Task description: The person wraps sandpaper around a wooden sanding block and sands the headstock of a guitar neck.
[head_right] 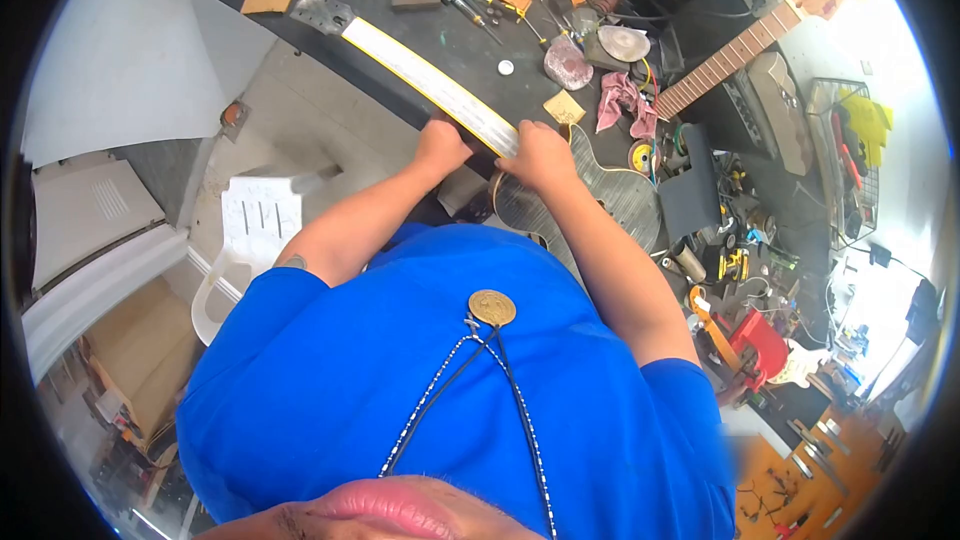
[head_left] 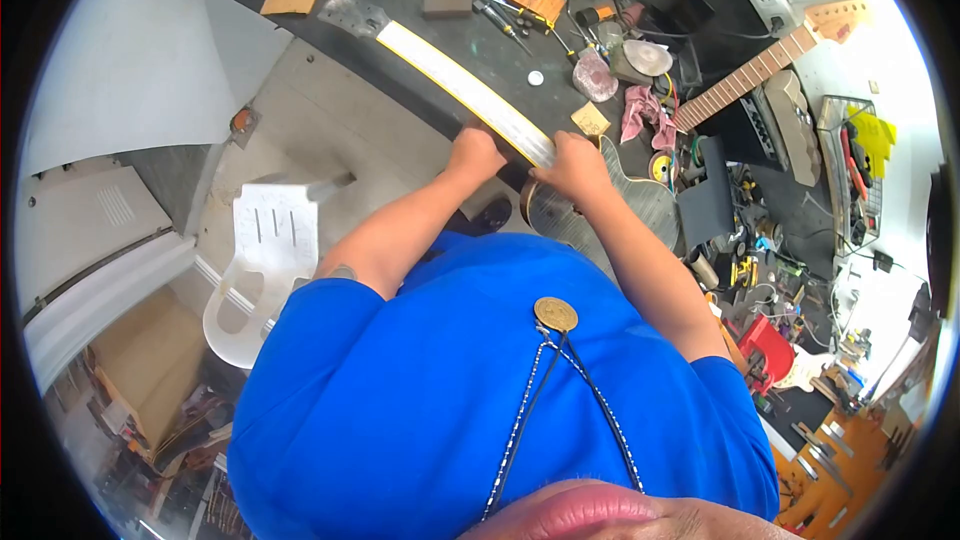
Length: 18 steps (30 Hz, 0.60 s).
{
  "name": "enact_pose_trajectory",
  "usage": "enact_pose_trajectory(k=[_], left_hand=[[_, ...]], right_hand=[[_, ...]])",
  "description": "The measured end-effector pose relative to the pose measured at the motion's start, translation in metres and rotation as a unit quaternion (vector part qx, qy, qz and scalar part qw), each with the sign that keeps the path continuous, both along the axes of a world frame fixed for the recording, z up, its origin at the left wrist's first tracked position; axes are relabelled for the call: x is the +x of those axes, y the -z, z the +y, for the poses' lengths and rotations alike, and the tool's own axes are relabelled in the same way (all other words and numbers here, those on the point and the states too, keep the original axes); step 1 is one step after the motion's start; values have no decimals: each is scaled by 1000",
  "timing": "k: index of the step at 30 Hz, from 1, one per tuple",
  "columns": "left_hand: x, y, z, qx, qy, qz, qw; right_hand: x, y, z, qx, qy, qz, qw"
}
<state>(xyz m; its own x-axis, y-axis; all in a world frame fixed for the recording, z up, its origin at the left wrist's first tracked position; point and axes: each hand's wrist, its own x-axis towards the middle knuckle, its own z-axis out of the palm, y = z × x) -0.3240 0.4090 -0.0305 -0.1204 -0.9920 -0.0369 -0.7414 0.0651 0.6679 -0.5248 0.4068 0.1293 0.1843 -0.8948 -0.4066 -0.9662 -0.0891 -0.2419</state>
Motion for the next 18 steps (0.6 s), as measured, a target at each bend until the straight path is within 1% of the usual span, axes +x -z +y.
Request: enact_pose_trajectory(k=[1, 3, 5, 7, 9, 10, 12, 14, 16, 18], left_hand=[[-4, -2, 2, 56, 2, -9, 998], [-6, -2, 2, 84, 8, -7, 996], [-6, -1, 2, 69, 16, -8, 997], [-5, -9, 6, 18, 27, -10, 999], [-16, -14, 7, 68, 44, -3, 997], [-21, -17, 10, 95, 55, 2, 994], [-26, -13, 10, 126, 42, -19, 991], [-32, -7, 13, 112, 50, -33, 992], [-26, -3, 17, 50, 71, -44, 995], [-25, 4, 20, 40, 85, -61, 994]], right_hand=[[-4, 1, 3, -3, 5, -11, 1000], [-9, 4, 4, -14, 15, -36, 999], [-11, 4, 6, -28, 12, -40, 999], [-13, 6, 6, -47, 7, -57, 997], [-16, 7, 10, -67, 7, -85, 994], [-17, 7, 11, -59, 10, -84, 995], [-19, 5, 10, -48, 20, -82, 995], [-23, 9, 9, -49, -3, -79, 996], [-26, 15, 7, -46, -16, -80, 996], [-27, 20, 7, -36, -23, -85, 995]])
